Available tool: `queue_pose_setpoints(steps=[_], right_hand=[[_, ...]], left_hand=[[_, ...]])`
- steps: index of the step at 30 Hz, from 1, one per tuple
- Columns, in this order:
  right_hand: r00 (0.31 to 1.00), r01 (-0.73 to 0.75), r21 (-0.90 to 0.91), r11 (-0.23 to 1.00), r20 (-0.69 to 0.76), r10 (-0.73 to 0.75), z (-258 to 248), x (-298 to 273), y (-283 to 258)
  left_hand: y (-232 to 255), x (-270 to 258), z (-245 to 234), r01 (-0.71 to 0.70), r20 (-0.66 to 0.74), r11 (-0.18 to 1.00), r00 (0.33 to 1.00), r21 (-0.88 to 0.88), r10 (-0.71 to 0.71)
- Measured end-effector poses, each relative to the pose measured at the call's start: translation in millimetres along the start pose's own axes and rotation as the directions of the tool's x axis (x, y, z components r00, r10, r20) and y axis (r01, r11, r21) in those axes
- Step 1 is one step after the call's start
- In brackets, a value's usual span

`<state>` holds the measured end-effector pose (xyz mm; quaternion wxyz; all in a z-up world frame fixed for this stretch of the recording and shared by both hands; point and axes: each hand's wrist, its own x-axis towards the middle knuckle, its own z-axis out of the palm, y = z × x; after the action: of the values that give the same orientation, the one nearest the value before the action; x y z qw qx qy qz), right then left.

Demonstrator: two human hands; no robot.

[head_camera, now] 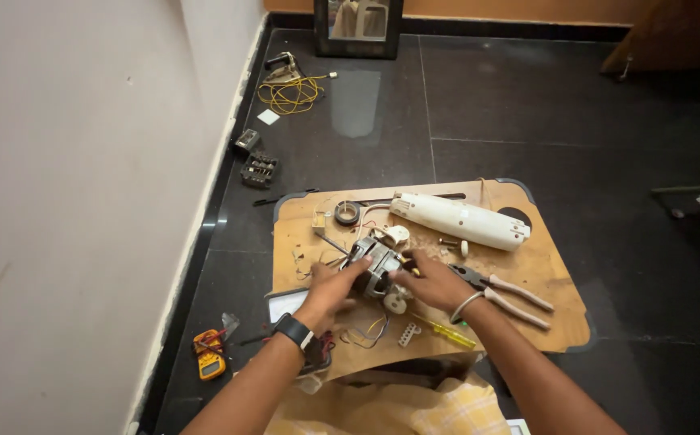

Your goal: The recorder uses various screwdrivers to disassemble and inspect the internal components of a fan motor assembly.

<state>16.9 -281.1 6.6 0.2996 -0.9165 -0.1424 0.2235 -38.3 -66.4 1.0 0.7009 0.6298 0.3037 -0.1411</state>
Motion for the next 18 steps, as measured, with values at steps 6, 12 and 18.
queue_pose_setpoints(steps=[6, 12, 18], right_hand=[[0.999, 0.029, 0.052, 0.998, 0.039, -0.031, 6, -6, -17], [0.982, 0.112, 0.177, 0.978, -0.173, -0.081, 24, -10, -23], [0.927, 0.215, 0.014, 0.977, -0.317, -0.2, 34, -20, -35]], left_hand=[[-21, 27, 10, 0.131, 0.243, 0.916, 0.969, -0.379, -0.038], [-19, 20, 27, 0.069, 0.178, 0.873, 0.984, -0.482, 0.02], [-10, 1, 23, 0.034, 0.137, 0.83, 0.989, -0.556, 0.051]])
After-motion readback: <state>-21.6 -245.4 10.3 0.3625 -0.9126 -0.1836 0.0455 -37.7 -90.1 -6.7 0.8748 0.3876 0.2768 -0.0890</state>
